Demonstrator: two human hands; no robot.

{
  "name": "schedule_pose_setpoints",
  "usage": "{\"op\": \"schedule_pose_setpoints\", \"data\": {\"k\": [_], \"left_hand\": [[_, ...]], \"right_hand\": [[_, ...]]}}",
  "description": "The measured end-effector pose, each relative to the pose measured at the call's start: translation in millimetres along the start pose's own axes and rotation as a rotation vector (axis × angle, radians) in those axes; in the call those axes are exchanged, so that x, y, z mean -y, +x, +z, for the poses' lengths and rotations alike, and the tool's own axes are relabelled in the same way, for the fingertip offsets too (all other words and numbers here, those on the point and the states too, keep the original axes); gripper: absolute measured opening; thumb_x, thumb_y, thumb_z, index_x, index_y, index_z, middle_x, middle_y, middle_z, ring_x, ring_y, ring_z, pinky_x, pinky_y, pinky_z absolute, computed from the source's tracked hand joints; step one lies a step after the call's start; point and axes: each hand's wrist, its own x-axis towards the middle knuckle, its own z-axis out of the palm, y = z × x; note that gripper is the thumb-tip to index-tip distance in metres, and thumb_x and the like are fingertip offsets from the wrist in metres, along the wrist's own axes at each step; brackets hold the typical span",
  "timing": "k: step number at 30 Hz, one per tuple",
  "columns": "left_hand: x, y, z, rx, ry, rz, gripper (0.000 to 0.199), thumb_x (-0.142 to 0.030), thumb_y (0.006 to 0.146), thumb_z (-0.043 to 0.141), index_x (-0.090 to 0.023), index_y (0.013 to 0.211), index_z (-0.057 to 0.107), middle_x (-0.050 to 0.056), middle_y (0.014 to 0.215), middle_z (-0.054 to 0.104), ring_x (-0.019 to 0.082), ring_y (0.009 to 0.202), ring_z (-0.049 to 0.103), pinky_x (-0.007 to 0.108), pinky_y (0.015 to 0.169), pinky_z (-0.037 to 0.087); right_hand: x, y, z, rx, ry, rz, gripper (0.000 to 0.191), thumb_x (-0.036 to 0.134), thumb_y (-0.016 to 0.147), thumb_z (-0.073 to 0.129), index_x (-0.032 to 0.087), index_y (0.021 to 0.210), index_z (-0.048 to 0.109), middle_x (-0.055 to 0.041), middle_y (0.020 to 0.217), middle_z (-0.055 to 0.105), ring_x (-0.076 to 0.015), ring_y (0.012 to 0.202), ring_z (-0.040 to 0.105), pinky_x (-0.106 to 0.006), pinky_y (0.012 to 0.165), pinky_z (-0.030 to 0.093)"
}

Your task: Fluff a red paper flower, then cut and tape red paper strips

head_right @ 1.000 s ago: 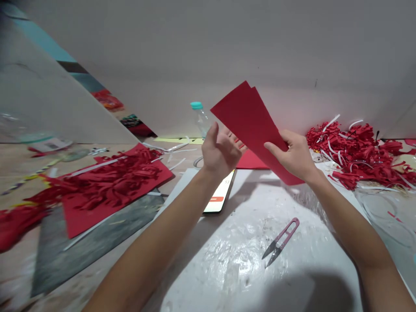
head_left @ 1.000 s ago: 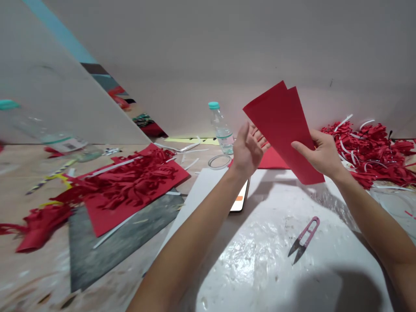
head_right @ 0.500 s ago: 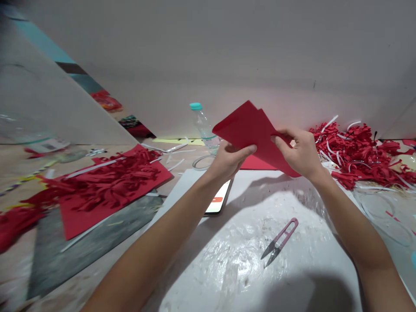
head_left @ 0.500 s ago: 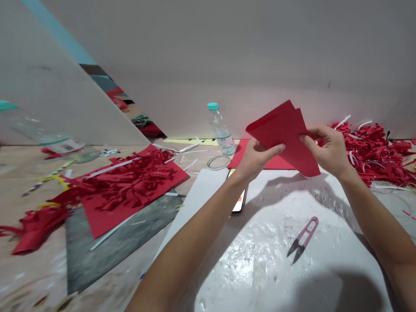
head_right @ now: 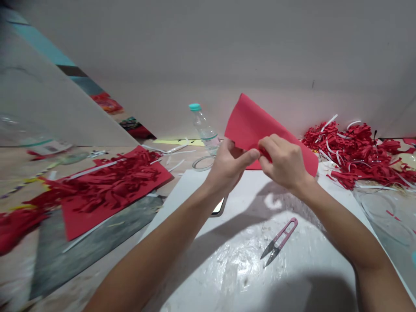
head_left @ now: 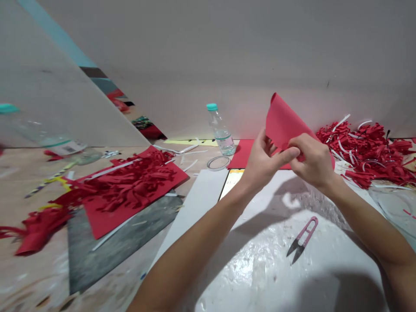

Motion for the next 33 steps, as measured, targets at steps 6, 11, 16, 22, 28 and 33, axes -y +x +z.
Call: {"op": "schedule_pose_setpoints", "data": {"k": [6, 11, 16, 22, 28, 33], "left_hand": [[24, 3, -4.0, -0.215, 0.088, 0.061, 0.038, -0.057, 0.084, 0.070, -0.019, 0.083, 0.065, 0.003, 0.082, 0.070, 0.023, 0.091, 0.069, 0.031, 0.078, 0.056], [4, 15, -20.7, -0.189, 0.004, 0.133, 0.035, -0.052, 0.082, 0.075, -0.021, 0.097, 0.069, 0.003, 0.099, 0.073, 0.028, 0.117, 0.065, 0.035, 0.093, 0.057], [-39, 11, -34.4, -0.170, -0.040, 0.013, 0.031, -0.043, 0.086, 0.073, -0.019, 0.106, 0.069, 0.004, 0.098, 0.074, 0.030, 0.116, 0.067, 0.040, 0.094, 0.059], [2, 26, -53.5, -0.040, -0.160, -0.468, 0.031, -0.046, 0.078, 0.078, -0.017, 0.088, 0.072, 0.009, 0.084, 0.076, 0.030, 0.090, 0.074, 0.039, 0.078, 0.063], [77, 19, -47.5, 0.013, 0.036, -0.826, 0.035, -0.041, 0.066, 0.088, -0.015, 0.078, 0.068, 0.009, 0.072, 0.073, 0.024, 0.067, 0.071, 0.035, 0.062, 0.059], [96, -9, -39.8, -0.006, 0.153, -0.759, 0.038, -0.043, 0.065, 0.088, -0.017, 0.067, 0.061, 0.000, 0.054, 0.061, 0.017, 0.053, 0.062, 0.028, 0.053, 0.049]], "right_hand": [[7, -2, 8, 0.082, 0.022, 0.003, 0.006, 0.025, 0.087, 0.061, 0.021, 0.092, 0.061, -0.0067, 0.086, 0.068, -0.0222, 0.081, 0.062, -0.034, 0.071, 0.050], [-1, 8, -20, -0.058, 0.185, 0.150, 0.033, 0.038, 0.089, 0.065, 0.025, 0.119, 0.059, -0.0105, 0.110, 0.067, -0.0275, 0.102, 0.062, -0.044, 0.089, 0.052], [-11, 15, -47, 0.394, 0.695, 0.347, 0.057, 0.049, 0.086, 0.069, 0.027, 0.136, 0.051, -0.0104, 0.126, 0.064, -0.0248, 0.108, 0.064, -0.038, 0.087, 0.057], [-15, 9, -30, 1.238, 1.293, 0.397, 0.056, 0.063, 0.081, 0.069, 0.016, 0.113, 0.066, -0.0084, 0.097, 0.074, -0.0193, 0.083, 0.073, -0.027, 0.067, 0.060], [-80, -12, 1, 1.376, 1.157, 0.618, 0.060, 0.048, 0.073, 0.082, 0.017, 0.120, 0.062, -0.0068, 0.096, 0.075, -0.0139, 0.068, 0.072, -0.022, 0.057, 0.059], [-110, -29, 1, 0.819, 0.785, 0.804, 0.044, 0.046, 0.087, 0.067, 0.018, 0.120, 0.062, -0.0115, 0.109, 0.071, -0.0161, 0.083, 0.072, -0.025, 0.061, 0.059]]}}
